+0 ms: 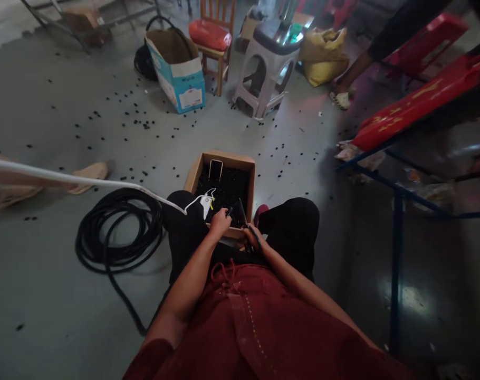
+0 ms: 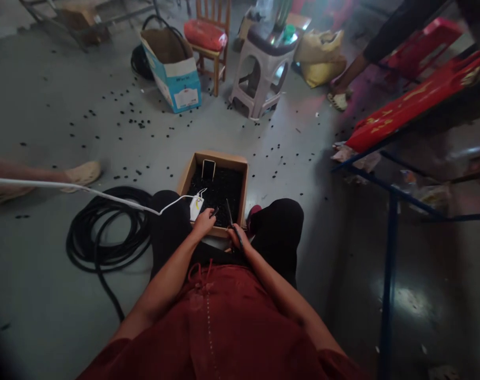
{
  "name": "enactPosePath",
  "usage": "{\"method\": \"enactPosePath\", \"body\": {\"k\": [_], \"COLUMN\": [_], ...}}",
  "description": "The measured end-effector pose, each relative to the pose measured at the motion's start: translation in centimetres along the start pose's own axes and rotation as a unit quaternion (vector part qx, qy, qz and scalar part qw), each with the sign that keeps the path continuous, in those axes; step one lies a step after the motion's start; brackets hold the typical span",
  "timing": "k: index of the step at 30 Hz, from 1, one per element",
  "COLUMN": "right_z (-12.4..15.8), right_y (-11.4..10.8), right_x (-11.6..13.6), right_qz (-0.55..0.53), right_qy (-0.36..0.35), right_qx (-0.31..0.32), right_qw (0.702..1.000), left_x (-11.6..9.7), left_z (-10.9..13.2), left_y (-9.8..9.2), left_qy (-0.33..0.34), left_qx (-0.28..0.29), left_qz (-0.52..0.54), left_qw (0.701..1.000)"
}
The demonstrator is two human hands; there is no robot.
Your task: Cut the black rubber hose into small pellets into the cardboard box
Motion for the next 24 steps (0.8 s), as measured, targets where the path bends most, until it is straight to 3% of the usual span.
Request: {"method": "enactPosePath", "body": {"k": [6,12,24], "right_z": [0.8,1.8,1.5], "right_y": [0.4,1.4,1.3], "right_x": [0.7,1.0,1.1], "right_qz": [-0.068,-0.060,0.012], "right_qy": [0.000,-0.015,-0.029], "right_qx": [0.039,0.083,0.069], "right_qw": [0.997,0.995,0.997], "left_x": [0.1,0.2,0.1], "left_z": [0.1,0.2,0.5], "left_y": [-0.3,-0.7,-0.8], "left_qy": [0.000,-0.001,-0.019], "left_qx": [-0.017,-0.028,-0.030], "left_qz": [0.051,0.076,0.068], "left_qw": [0.999,0.997,0.997]}}
Point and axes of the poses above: each hand's wrist, its own z-axis away from the middle knuckle, its own y-axis out of the palm, x = y × z, the point moved 10 cm from there along -z, towards the middle knuckle, and after that the axes turned 11 degrees about z, right-handed, at the moved point
